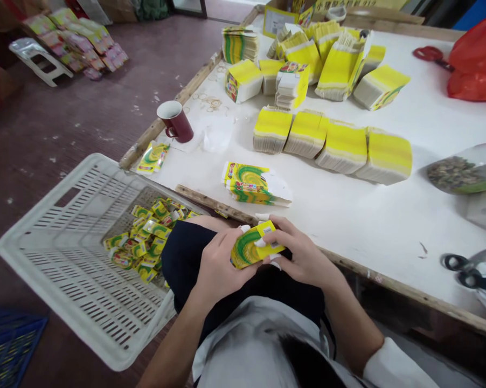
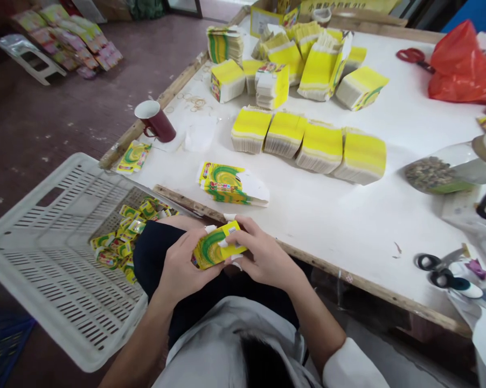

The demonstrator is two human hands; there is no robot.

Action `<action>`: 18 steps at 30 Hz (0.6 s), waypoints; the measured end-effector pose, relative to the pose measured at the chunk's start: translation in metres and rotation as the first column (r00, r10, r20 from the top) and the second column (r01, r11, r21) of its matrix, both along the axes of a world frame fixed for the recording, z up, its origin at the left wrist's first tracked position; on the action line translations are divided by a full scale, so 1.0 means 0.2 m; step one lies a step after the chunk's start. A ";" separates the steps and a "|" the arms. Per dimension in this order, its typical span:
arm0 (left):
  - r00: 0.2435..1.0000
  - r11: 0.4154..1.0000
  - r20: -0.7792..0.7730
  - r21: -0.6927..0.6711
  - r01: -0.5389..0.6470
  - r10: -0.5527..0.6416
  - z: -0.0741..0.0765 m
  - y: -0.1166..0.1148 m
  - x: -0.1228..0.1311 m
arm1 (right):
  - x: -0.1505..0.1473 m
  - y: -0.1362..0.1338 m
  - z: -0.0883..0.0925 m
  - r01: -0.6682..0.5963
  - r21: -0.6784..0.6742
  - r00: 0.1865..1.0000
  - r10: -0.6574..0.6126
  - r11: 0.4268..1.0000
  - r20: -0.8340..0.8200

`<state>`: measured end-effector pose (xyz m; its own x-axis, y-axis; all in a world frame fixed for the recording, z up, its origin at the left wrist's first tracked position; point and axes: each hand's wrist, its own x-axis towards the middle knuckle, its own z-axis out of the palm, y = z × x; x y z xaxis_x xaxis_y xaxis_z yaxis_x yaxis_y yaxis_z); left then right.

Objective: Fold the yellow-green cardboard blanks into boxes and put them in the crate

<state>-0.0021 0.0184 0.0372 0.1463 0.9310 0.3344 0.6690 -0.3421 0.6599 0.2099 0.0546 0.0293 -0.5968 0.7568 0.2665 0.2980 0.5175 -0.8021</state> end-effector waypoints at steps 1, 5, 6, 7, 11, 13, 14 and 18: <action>1.000 1.000 0.008 0.003 -0.010 0.010 -0.01 0.00 0.00 | -0.02 -0.01 0.00 0.037 -0.018 0.999 -0.037 0.999 -0.024; 0.929 0.987 0.334 -0.062 -0.148 0.160 -0.02 0.00 -0.02 | -0.11 -0.01 -0.05 0.121 -0.142 0.968 -0.148 0.982 -0.201; 0.828 0.970 0.511 -0.060 -0.235 0.232 -0.01 0.01 -0.04 | -0.12 0.02 -0.06 0.150 -0.166 0.955 -0.186 0.975 -0.233; 0.667 0.940 0.690 -0.058 -0.336 0.281 0.01 0.02 -0.06 | -0.12 0.06 -0.07 0.204 -0.174 0.941 -0.242 0.963 -0.236; 0.044 0.883 0.954 -0.257 -0.392 0.297 0.06 0.07 -0.14 | -0.15 0.29 -0.11 0.558 -0.020 0.828 -0.558 0.830 -0.048; -0.015 0.896 0.933 -0.351 -0.273 0.361 0.05 0.06 -0.14 | -0.18 0.38 -0.13 0.643 0.056 0.759 -0.645 0.764 0.092; 0.003 0.905 0.923 -0.377 -0.198 0.385 0.03 0.06 -0.13 | -0.19 0.41 -0.14 0.658 0.077 0.734 -0.661 0.749 0.156; 0.147 0.919 0.911 -0.394 0.023 0.386 -0.06 0.01 -0.08 | -0.22 0.45 -0.17 0.656 0.096 0.712 -0.656 0.749 0.251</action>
